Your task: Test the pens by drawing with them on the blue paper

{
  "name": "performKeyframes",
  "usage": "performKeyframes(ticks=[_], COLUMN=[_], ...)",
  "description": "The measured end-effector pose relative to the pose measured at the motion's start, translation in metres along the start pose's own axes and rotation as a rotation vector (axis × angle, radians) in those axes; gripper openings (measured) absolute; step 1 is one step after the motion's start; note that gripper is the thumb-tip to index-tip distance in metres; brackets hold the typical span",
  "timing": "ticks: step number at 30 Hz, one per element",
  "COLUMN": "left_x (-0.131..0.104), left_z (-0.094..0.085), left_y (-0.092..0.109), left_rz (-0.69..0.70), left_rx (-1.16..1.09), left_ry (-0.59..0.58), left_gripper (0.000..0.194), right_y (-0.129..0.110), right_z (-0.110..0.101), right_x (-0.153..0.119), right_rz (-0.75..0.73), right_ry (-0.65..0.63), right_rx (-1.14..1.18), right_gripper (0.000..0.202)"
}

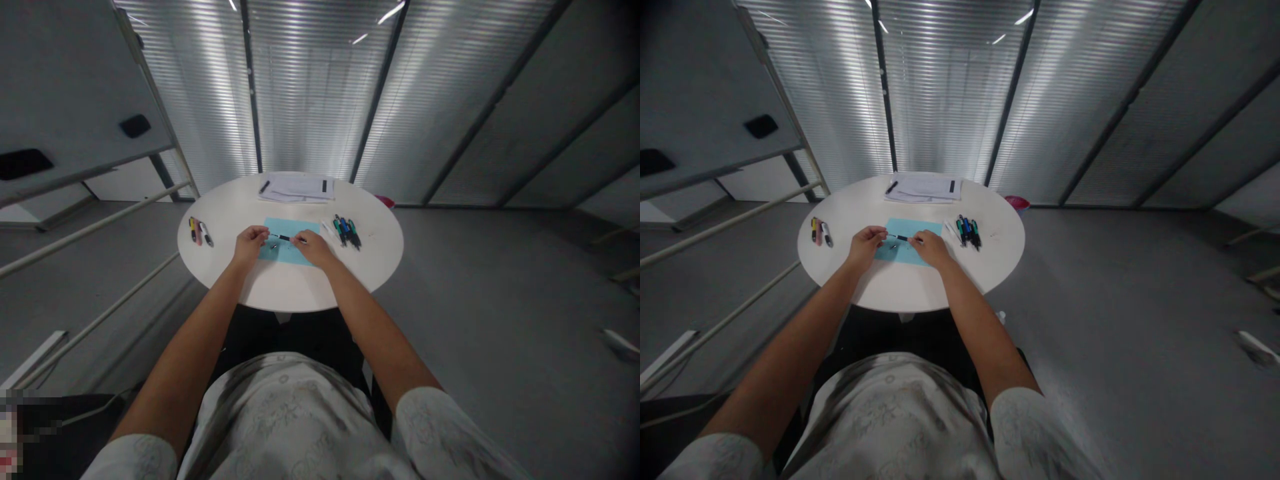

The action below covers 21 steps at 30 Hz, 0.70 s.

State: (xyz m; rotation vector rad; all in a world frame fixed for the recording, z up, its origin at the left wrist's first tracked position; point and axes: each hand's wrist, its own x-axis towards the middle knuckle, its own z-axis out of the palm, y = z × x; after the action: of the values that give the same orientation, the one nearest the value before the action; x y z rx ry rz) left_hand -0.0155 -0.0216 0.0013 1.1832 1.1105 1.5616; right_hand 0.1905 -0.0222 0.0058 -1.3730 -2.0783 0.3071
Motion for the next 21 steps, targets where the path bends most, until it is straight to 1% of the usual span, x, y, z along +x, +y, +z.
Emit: performKeyframes(ticks=[4,9,16,21], left_x=[-0.0005,-0.0011,-0.0019,-0.0004], left_z=[0.0006,-0.0002,-0.0003,-0.0004], left_y=[0.0019,0.0007,0.0011,-0.0016], left_rz=[-0.007,-0.009,0.024,0.013], left_rx=[0.025,0.018,0.073,0.067], left_ry=[0.038,0.003,-0.031,0.003], left_gripper=[0.014,0.013,0.014,0.012], right_y=[0.0013,0.0015,-0.0006,-0.0011], right_z=[0.0009,0.0012,-0.0006,-0.0016], right_x=[0.0007,0.0010,-0.0001,-0.0001], right_rz=[-0.019,-0.011,-0.020,0.012], right_ry=[0.007,-0.003,-0.012,0.011], right_rx=[0.010,-0.006,-0.021,-0.026], right_gripper=[0.026,0.026,0.026,0.027])
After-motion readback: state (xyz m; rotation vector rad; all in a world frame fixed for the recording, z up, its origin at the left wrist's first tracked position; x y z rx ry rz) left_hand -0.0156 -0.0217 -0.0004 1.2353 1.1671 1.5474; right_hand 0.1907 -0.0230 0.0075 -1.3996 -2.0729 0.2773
